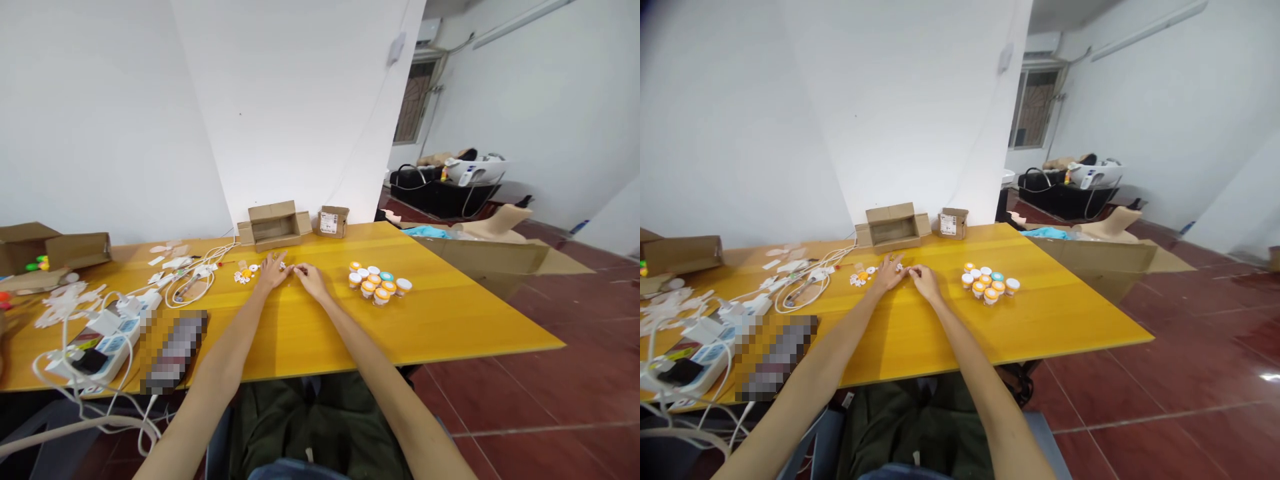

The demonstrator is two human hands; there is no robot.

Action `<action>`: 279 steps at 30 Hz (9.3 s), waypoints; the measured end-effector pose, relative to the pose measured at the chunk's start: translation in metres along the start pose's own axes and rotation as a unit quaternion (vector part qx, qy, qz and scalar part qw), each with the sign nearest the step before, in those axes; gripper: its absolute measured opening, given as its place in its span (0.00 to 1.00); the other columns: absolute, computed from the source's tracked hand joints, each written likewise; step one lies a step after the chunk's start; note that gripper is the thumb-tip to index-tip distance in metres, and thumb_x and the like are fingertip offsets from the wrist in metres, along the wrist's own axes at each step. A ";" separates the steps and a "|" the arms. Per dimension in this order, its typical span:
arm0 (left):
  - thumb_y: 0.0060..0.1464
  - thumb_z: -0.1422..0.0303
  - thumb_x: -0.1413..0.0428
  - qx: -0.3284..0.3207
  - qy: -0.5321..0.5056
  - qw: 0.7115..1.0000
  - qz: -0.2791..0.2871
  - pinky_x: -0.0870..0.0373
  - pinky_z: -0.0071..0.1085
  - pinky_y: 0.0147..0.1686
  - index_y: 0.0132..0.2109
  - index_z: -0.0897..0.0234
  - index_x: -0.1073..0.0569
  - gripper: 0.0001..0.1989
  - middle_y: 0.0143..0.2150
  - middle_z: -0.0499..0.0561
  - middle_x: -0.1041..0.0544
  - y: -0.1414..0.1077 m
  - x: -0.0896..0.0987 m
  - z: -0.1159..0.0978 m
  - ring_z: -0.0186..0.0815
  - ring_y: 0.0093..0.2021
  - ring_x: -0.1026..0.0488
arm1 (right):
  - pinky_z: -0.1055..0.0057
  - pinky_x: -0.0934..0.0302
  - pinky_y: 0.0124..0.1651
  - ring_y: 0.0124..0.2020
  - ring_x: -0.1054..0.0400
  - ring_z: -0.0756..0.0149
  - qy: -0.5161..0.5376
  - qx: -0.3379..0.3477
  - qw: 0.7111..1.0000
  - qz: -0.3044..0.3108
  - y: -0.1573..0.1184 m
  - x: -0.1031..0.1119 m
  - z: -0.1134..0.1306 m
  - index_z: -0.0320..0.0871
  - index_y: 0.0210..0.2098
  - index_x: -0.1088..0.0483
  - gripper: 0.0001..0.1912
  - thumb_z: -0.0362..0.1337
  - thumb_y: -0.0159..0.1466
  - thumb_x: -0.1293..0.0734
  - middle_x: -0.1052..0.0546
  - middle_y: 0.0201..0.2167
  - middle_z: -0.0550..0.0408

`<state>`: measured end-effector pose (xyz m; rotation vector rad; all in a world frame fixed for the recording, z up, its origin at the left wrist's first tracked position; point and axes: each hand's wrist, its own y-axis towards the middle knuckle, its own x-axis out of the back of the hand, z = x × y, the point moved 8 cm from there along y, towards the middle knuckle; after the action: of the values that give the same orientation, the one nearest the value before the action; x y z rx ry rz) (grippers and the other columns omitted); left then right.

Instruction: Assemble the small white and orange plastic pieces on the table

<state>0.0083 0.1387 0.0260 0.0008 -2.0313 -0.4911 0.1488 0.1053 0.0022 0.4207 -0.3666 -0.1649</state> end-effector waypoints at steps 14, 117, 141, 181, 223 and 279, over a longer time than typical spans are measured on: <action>0.59 0.49 0.47 0.094 -0.001 0.995 -0.025 0.52 0.52 0.70 0.66 0.51 0.34 0.31 0.70 0.58 0.37 -0.005 0.010 0.013 0.53 0.71 0.42 | 0.63 0.29 0.47 0.37 0.23 0.61 0.021 -0.007 1.000 -0.002 -0.002 0.002 0.001 0.47 0.30 0.24 0.06 0.35 0.60 0.34 0.17 0.34 0.55; 0.58 0.68 0.42 -0.033 -0.128 0.989 -0.062 0.35 0.43 0.62 0.48 0.55 0.23 0.11 0.55 0.53 0.26 -0.020 0.000 0.027 0.43 0.59 0.30 | 0.58 0.42 0.59 0.60 0.37 0.56 -0.416 0.061 0.889 0.178 -0.016 -0.027 0.049 0.45 0.63 0.35 0.23 0.32 0.71 0.46 0.32 0.65 0.45; 0.57 0.71 0.42 -0.029 -0.141 0.989 -0.038 0.37 0.45 0.64 0.54 0.56 0.27 0.17 0.57 0.55 0.24 -0.023 0.007 0.020 0.44 0.61 0.30 | 0.56 0.44 0.61 0.64 0.41 0.55 -0.407 0.053 0.890 0.197 -0.015 -0.031 0.044 0.49 0.67 0.38 0.24 0.43 0.74 0.49 0.38 0.70 0.51; 0.57 0.69 0.42 -0.184 -0.059 0.981 -0.029 0.44 0.51 0.68 0.51 0.54 0.24 0.14 0.62 0.54 0.30 -0.041 0.008 -0.020 0.47 0.66 0.40 | 0.39 0.50 0.60 0.60 0.40 0.37 -0.503 0.019 0.860 -0.082 -0.083 0.105 0.046 0.39 0.55 0.29 0.21 0.30 0.66 0.44 0.26 0.52 0.33; 0.62 0.59 0.52 -0.150 -0.047 0.983 0.096 0.35 0.31 0.36 0.42 0.59 0.26 0.13 0.33 0.50 0.22 -0.085 0.017 -0.058 0.39 0.35 0.26 | 0.62 0.33 0.44 0.37 0.27 0.61 0.072 -0.017 0.987 0.143 -0.064 0.005 0.005 0.48 0.38 0.36 0.17 0.41 0.54 0.27 0.23 0.35 0.59; 0.61 0.57 0.51 -0.067 -0.041 0.994 0.075 0.41 0.31 0.32 0.28 0.60 0.27 0.18 0.25 0.49 0.26 -0.073 0.019 -0.042 0.38 0.31 0.30 | 0.67 0.36 0.39 0.32 0.30 0.63 -0.029 0.020 0.994 0.101 -0.069 0.006 0.029 0.47 0.32 0.30 0.07 0.42 0.57 0.31 0.23 0.31 0.57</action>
<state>0.0191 0.0534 0.0345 -0.2560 -2.0562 -0.5390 0.1382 0.0310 -0.0010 0.4171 -0.4674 0.0276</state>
